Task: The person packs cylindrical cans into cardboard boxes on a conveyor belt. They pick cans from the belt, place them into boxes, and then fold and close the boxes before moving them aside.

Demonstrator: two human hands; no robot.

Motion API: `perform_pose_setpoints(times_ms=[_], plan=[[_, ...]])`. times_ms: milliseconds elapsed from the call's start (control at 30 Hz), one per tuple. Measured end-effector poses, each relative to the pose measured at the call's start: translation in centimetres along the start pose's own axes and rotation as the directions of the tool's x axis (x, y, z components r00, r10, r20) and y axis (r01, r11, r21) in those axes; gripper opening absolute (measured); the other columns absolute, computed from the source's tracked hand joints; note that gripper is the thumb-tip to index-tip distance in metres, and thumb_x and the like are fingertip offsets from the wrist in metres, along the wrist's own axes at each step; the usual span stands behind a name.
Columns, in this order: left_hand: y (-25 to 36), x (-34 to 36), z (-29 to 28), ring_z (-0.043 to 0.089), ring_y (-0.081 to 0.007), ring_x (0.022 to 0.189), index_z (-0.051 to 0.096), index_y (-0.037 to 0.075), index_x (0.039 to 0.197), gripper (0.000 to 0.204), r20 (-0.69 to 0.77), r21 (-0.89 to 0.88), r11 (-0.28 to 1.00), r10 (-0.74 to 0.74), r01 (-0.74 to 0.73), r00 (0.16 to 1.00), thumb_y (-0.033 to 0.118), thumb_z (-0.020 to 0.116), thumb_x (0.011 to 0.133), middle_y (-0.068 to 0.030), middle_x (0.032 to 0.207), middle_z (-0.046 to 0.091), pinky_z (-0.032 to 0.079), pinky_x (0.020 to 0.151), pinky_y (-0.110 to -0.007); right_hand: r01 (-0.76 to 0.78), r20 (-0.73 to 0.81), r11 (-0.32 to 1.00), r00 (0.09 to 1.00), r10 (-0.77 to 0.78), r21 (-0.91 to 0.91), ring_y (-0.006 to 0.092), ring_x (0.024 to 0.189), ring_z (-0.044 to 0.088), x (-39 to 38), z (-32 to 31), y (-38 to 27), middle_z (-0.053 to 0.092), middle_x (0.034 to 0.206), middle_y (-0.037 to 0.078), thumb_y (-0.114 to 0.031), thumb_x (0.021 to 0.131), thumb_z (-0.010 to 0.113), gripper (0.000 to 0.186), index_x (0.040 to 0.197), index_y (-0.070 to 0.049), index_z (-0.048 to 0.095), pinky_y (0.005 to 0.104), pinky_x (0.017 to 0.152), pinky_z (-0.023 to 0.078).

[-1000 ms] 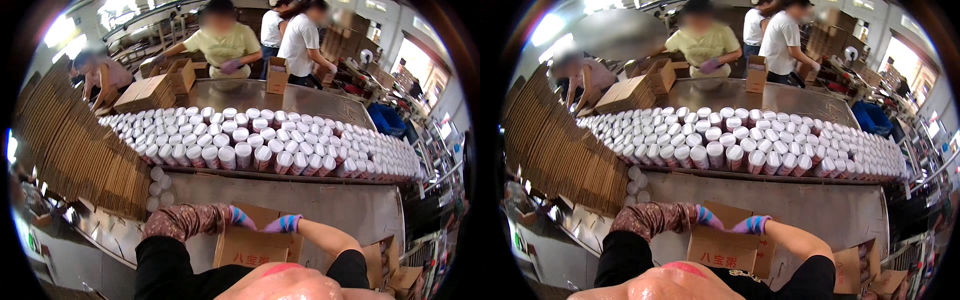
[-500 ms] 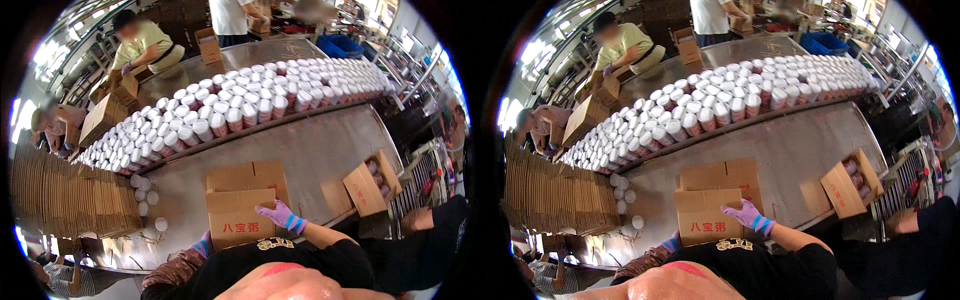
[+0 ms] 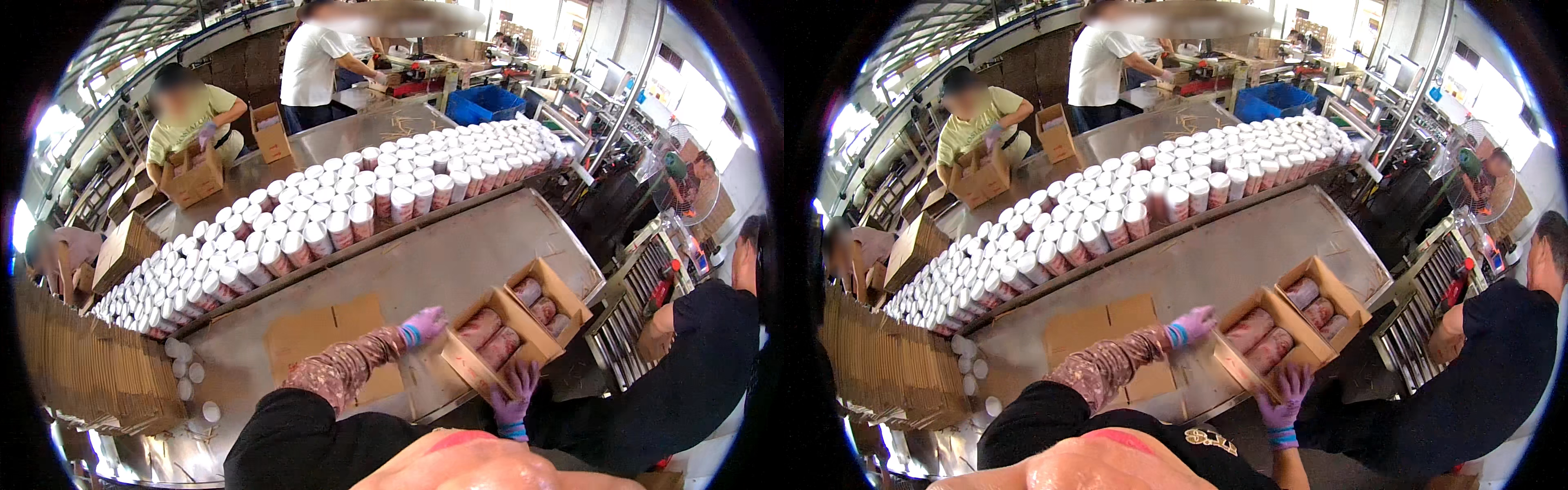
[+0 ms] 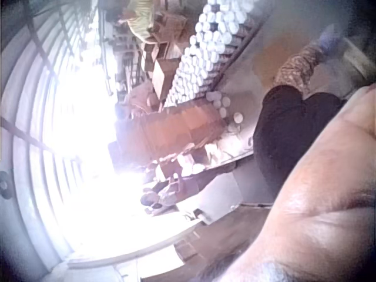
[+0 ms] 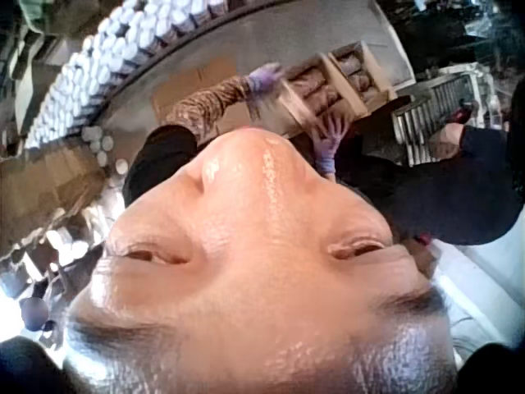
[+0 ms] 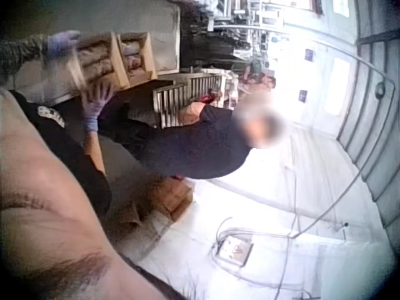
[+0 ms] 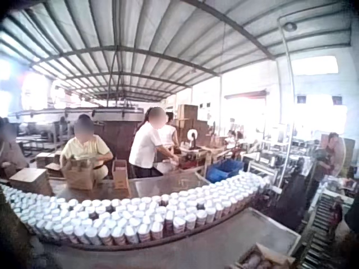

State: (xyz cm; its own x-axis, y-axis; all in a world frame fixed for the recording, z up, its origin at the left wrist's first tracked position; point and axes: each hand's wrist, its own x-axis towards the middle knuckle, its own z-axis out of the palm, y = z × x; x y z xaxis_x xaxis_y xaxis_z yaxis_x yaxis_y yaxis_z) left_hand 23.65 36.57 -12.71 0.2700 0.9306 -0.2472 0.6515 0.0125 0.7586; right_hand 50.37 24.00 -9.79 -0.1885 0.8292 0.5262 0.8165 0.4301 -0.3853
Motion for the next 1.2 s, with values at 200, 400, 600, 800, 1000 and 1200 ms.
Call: perform_pose_setpoints(times_ms=[200, 400, 600, 800, 1000, 1200], plan=[[-13.4, -7.7, -12.6, 0.040, -0.0350, 0.115, 0.041, 0.002, 0.123, 0.085, -0.308, 0.345, 0.879, -0.226, 0.330, 0.924, 0.054, 0.065, 0.061, -0.0227, 0.124, 0.042, 0.033, 0.096, -0.040, -0.127, 0.288, 0.977, 0.955, 0.073, 0.172, 0.0396, 0.124, 0.027, 1.4, -3.4, 0.2, 0.041, 0.127, 0.017, -0.027, 0.067, 0.069, 0.062, 0.121, -0.006, 0.046, 0.0507, 0.101, 0.023], [-19.4, -27.1, -7.2, 0.032, -0.0387, 0.118, 0.037, 0.004, 0.126, 0.097, -0.248, 0.426, 0.788, -0.371, 0.445, 0.895, 0.059, 0.068, 0.052, -0.0190, 0.127, 0.038, 0.026, 0.100, -0.044, 0.093, 0.010, 0.996, 0.996, -0.093, 0.000, 0.0389, 0.116, 0.035, 6.5, -4.4, -9.8, 0.044, 0.121, 0.019, -0.022, 0.069, 0.067, 0.059, 0.119, -0.001, 0.045, 0.0480, 0.098, 0.028], [-10.8, -26.7, -8.1, 0.044, -0.0332, 0.107, 0.049, 0.007, 0.113, 0.074, -0.337, 0.469, 0.730, -0.372, 0.497, 0.865, 0.047, 0.072, 0.055, -0.0159, 0.111, 0.049, 0.035, 0.092, -0.043, 0.254, 0.492, 0.967, 0.844, -0.215, -0.013, 0.0410, 0.124, 0.024, 2.6, 11.8, -20.1, 0.027, 0.134, 0.024, -0.052, 0.074, 0.053, 0.075, 0.130, -0.006, 0.034, 0.0511, 0.103, 0.014], [-14.4, -30.7, -7.7, 0.055, -0.0311, 0.099, 0.059, 0.015, 0.103, 0.041, -0.239, 0.426, 0.751, -0.444, 0.504, 0.863, 0.043, 0.057, 0.073, -0.0155, 0.101, 0.058, 0.045, 0.079, -0.040, 0.255, 0.697, 0.967, 0.698, -0.164, -0.027, 0.0420, 0.127, 0.017, -2.2, 18.0, -20.5, 0.020, 0.137, 0.024, -0.064, 0.073, 0.045, 0.086, 0.135, -0.008, 0.024, 0.0564, 0.101, 0.011], [-3.6, -32.1, -15.2, 0.059, -0.0271, 0.081, 0.061, 0.012, 0.091, 0.026, -0.156, 0.586, 0.783, -0.142, 0.207, 0.978, 0.032, 0.055, 0.076, -0.0096, 0.082, 0.061, 0.046, 0.070, -0.039, -0.513, 0.525, 0.331, 0.849, 0.060, 0.792, 0.0323, 0.131, 0.014, 10.0, 15.8, -22.8, 0.016, 0.141, 0.019, -0.047, 0.073, 0.061, 0.092, 0.138, -0.006, 0.011, 0.0400, 0.107, 0.013], [0.5, -32.7, -14.4, 0.056, -0.0235, 0.074, 0.058, 0.012, 0.086, 0.021, -0.150, 0.687, 0.709, 0.353, -0.160, 0.923, 0.026, 0.061, 0.069, -0.0033, 0.074, 0.056, 0.045, 0.071, -0.038, 0.160, 0.307, 0.724, 0.829, -0.468, 0.671, 0.0340, 0.127, 0.022, 13.1, 11.4, -28.3, 0.022, 0.136, 0.021, -0.032, 0.061, 0.075, 0.108, 0.136, 0.001, 0.004, 0.0377, 0.107, 0.017]])
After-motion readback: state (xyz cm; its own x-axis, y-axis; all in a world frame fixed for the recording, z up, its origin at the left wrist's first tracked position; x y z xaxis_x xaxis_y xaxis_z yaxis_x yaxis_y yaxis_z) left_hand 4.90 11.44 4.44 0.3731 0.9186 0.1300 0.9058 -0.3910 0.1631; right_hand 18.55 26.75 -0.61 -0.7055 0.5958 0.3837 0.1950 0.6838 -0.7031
